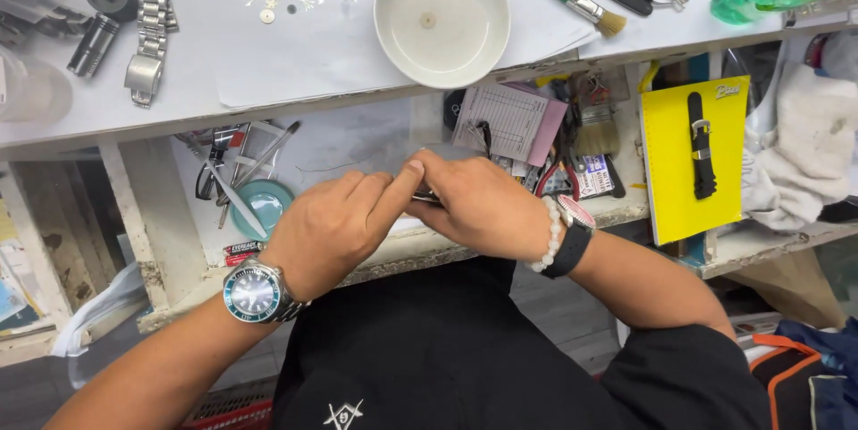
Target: Cleaning a small watch component using tweezers and a brush in a bowl of cleaning solution at a workbench.
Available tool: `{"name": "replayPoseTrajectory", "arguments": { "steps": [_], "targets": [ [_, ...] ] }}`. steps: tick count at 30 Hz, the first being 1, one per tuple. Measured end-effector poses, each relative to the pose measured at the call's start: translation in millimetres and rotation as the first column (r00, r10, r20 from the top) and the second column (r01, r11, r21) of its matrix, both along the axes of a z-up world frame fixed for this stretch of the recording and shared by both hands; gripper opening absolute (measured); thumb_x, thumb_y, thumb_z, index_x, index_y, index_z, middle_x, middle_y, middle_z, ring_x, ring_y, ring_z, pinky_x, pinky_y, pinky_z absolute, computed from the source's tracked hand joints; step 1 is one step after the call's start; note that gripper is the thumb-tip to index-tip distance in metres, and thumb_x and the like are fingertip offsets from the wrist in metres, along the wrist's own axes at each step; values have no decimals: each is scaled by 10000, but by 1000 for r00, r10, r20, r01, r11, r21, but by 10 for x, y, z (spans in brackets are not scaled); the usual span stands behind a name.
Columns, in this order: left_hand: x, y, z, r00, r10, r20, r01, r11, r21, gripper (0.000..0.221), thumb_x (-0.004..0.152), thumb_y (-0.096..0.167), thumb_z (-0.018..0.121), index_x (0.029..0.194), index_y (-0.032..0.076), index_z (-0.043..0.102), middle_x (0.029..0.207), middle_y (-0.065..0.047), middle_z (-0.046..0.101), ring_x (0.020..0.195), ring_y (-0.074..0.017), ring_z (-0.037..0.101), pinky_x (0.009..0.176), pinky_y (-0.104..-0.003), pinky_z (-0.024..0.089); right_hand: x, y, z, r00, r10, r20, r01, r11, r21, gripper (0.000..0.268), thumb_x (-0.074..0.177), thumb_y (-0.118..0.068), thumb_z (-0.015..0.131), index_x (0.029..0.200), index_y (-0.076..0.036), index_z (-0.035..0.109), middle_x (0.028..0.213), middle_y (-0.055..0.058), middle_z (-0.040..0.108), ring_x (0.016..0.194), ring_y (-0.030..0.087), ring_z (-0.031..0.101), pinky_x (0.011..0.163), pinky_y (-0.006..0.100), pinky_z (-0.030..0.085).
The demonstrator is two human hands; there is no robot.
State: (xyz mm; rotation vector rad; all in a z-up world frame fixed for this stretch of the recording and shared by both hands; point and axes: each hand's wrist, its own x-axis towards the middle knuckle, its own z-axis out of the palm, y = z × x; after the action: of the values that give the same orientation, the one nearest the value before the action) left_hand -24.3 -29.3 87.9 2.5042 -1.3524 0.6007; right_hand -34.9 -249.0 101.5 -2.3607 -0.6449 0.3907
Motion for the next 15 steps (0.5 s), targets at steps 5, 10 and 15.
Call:
{"name": "replayPoseTrajectory", "arguments": {
  "steps": [5, 10, 15],
  "targets": [
    [-19, 35, -20, 999, -28, 42, 30, 999, -38, 404, 1010, -1, 678, 1400, 17, 572, 894, -24, 601, 613, -150, 455, 498, -314, 425, -11, 9, 79, 1000, 7, -7, -7, 995, -104, 336, 986, -245, 696, 1072, -77, 417, 631, 65, 561, 461, 336, 538, 396, 457, 382],
    [52, 111, -83, 995, -17, 94, 26, 996, -90, 260, 1008, 82, 612, 1249, 55, 705, 886, -52, 646, 720, -182, 639, 585, -264, 498, 160, -117, 509, 996, 85, -28, -88, 987, -135, 185, 927, -157, 699, 1042, -48, 603, 769, 130, 749, 656, 351, 763, 505, 402, 583],
    [91, 131, 2, 981, -81, -177, 18, 944, -331, 189, 880, -46, 651, 1063, -10, 679, 929, -122, 731, 756, -241, 695, 678, -337, 590, 271, -240, 1134, 991, 108, 74, -119, 981, 156, 346, 920, -285, 731, 1151, -40, 653, 955, 69, 766, 727, 137, 730, 649, 228, 646]
  ]
}}
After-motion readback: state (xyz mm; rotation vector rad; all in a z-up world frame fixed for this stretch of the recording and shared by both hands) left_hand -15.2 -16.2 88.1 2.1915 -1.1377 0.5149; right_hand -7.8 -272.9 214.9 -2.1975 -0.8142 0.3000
